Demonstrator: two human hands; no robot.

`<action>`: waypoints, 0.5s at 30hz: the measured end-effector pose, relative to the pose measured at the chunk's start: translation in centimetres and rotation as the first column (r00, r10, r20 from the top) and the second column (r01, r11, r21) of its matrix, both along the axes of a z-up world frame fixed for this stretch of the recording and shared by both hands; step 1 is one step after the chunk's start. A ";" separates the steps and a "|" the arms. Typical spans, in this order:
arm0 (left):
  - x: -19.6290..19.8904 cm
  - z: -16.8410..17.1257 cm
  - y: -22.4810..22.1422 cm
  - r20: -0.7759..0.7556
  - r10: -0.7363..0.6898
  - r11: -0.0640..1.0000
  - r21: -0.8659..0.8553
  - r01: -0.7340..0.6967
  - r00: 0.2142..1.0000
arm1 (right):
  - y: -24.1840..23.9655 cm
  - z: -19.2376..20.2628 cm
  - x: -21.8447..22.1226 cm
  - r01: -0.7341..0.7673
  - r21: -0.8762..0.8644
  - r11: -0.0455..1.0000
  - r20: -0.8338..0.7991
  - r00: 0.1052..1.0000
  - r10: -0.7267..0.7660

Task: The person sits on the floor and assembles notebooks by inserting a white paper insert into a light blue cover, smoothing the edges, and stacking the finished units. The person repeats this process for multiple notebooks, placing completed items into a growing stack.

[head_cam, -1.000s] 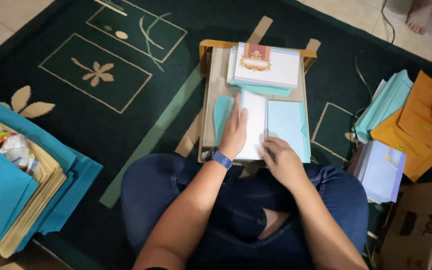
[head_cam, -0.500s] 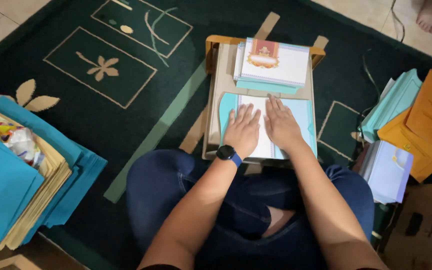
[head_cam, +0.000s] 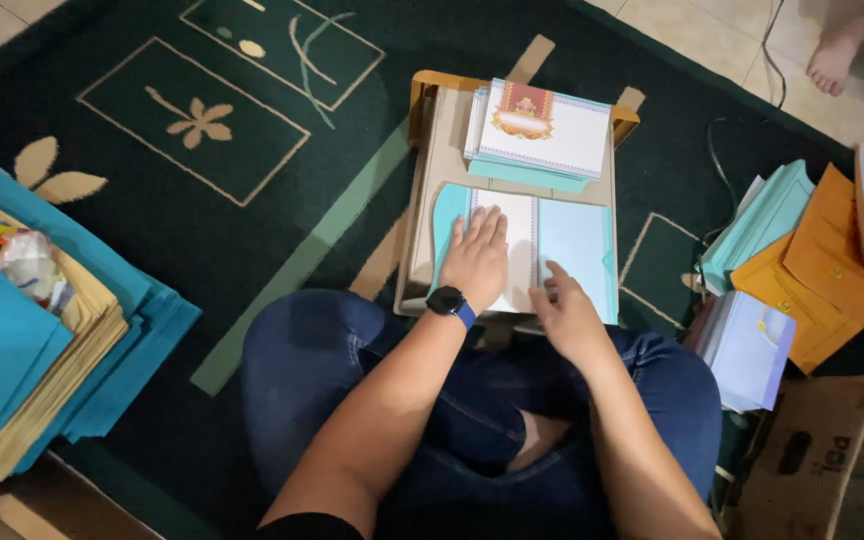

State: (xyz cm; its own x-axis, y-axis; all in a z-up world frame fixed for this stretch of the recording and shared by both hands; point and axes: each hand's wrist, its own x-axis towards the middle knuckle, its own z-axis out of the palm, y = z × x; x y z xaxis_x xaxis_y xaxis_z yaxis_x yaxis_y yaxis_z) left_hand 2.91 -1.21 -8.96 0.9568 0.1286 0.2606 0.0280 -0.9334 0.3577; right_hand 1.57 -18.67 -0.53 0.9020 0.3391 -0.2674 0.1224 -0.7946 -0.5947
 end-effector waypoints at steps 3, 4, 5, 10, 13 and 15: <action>-0.1 0.4 0.1 -0.024 -0.002 1.000 -0.016 0.002 1.000 | -0.1 -0.9 1.4 0.108 0.146 0.983 -0.109 0.990 -0.092; -0.1 0.5 0.2 -0.027 -0.005 1.000 -0.012 0.005 1.000 | -0.2 -1.7 1.5 0.111 0.149 0.983 -0.113 0.989 -0.095; -0.2 0.7 0.3 -0.026 -0.015 1.000 -0.028 0.014 1.000 | -0.2 -2.6 1.6 0.129 0.291 0.948 -0.120 0.988 -0.097; -2.0 6.9 0.2 0.065 -0.051 0.998 -0.031 0.053 0.997 | -0.9 -2.8 0.8 0.067 0.344 0.937 0.144 0.982 -0.123; -3.5 11.0 0.5 0.253 -0.227 0.965 -0.071 0.252 0.941 | -1.0 2.8 -0.1 -0.099 0.302 0.948 0.460 0.886 -0.054; -4.4 13.4 1.1 0.298 -0.211 0.969 -0.058 0.238 0.931 | -2.0 4.6 0.3 -0.156 0.346 0.925 0.645 0.755 -0.114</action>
